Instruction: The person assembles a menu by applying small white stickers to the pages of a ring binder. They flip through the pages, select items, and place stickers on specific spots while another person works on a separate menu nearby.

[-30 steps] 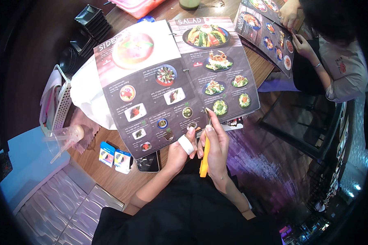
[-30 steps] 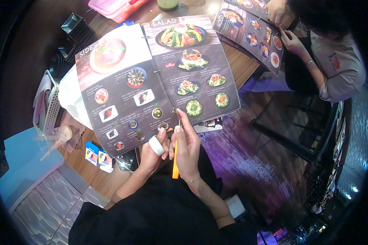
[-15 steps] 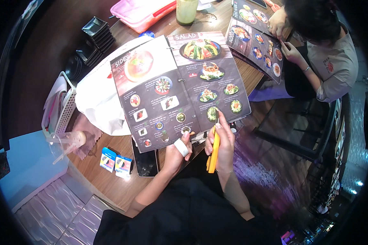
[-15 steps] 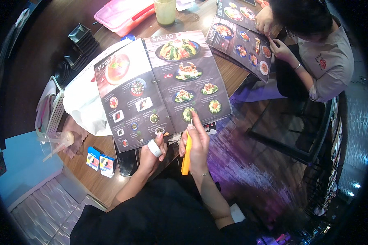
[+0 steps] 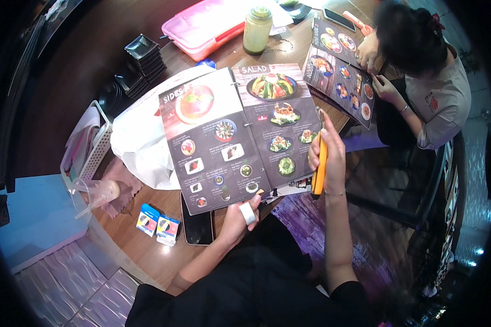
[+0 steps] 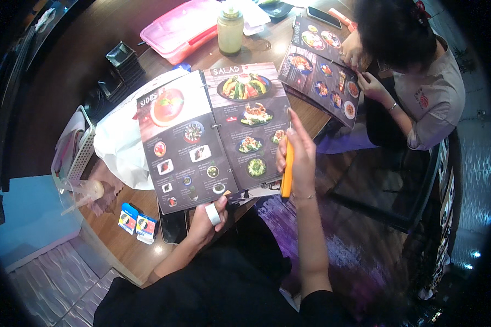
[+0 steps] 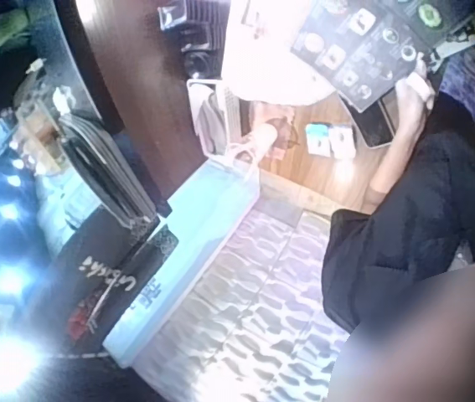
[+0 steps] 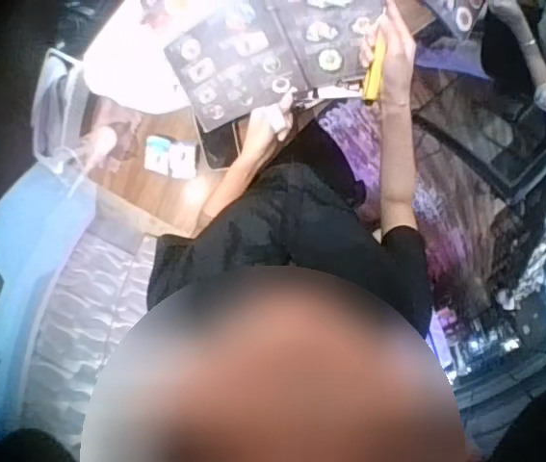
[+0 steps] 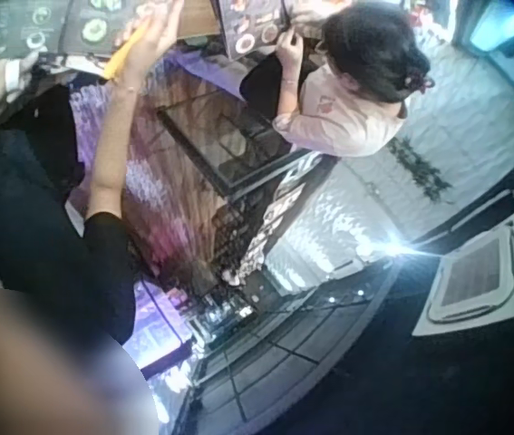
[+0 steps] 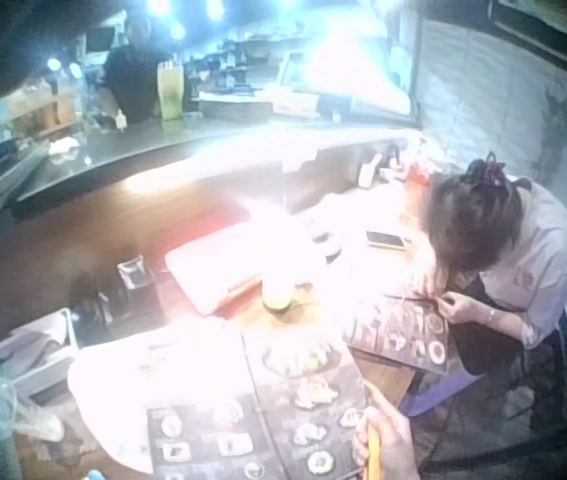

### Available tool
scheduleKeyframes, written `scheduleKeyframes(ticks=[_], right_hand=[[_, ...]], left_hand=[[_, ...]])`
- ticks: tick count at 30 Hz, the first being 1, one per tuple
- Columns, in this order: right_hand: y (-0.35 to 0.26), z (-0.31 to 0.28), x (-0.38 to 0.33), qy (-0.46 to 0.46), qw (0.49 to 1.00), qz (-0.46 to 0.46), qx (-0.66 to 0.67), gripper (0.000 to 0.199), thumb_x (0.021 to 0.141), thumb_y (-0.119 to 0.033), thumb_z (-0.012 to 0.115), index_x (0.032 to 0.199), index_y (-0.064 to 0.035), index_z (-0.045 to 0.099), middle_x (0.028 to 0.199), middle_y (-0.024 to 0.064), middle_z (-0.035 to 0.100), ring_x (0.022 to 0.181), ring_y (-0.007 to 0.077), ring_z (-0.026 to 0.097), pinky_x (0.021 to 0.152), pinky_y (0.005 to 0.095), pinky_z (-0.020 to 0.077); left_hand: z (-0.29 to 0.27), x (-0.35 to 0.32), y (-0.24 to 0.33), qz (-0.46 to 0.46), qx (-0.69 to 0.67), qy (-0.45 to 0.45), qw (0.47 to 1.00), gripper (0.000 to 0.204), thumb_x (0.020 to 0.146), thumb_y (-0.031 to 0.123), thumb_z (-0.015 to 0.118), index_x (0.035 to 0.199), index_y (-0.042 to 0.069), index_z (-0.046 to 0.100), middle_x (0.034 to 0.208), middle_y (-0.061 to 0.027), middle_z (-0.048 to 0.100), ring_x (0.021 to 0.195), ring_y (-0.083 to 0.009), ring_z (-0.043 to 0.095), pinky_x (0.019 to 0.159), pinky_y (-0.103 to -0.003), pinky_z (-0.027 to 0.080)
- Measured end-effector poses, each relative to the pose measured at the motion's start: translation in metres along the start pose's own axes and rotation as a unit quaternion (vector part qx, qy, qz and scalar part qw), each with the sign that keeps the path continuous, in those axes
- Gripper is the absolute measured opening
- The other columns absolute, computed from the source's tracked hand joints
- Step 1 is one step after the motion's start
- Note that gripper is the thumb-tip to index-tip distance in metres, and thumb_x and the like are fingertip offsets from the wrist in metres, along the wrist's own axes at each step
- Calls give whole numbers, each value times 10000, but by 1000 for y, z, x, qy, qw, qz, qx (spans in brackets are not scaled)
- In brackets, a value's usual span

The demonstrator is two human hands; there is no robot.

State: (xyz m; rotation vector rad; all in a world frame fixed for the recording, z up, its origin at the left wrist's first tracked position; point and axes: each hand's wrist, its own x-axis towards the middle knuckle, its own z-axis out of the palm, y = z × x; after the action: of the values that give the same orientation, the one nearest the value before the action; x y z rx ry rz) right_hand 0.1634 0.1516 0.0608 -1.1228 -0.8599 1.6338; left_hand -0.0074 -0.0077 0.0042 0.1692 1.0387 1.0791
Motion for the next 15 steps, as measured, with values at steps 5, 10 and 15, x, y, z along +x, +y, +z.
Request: scheduleKeyframes(ticks=[5, 10, 15], right_hand=[[-13, -8, 48, -67, 997, 32, 30, 530, 1006, -198, 414, 1508, -103, 270, 663, 1, 421, 457, 67, 401, 393, 209, 343], [-11, -16, 105, -113, 991, 66, 37, 574, 1000, -235, 416, 1522, -127, 204, 661, 2, 415, 457, 69, 390, 393, 210, 342], [-9, -12, 157, -190, 966, 122, 126, 151, 1012, -266, 391, 1062, -135, 445, 653, -9, 414, 439, 52, 378, 378, 197, 345]], left_hand=[[-8, -14, 0, -75, 55, -145, 985, 271, 959, 315, 601, 911, 57, 533, 820, -22, 578, 464, -50, 468, 374, -189, 329], [-1, -17, 12, -65, 59, -149, 985, 285, 973, 312, 575, 924, 33, 540, 680, -25, 541, 436, -58, 446, 381, -188, 325], [-1, -17, 25, -32, 87, -130, 987, 286, 976, 301, 568, 942, 17, 549, 616, -17, 513, 424, -64, 441, 384, -196, 329]])
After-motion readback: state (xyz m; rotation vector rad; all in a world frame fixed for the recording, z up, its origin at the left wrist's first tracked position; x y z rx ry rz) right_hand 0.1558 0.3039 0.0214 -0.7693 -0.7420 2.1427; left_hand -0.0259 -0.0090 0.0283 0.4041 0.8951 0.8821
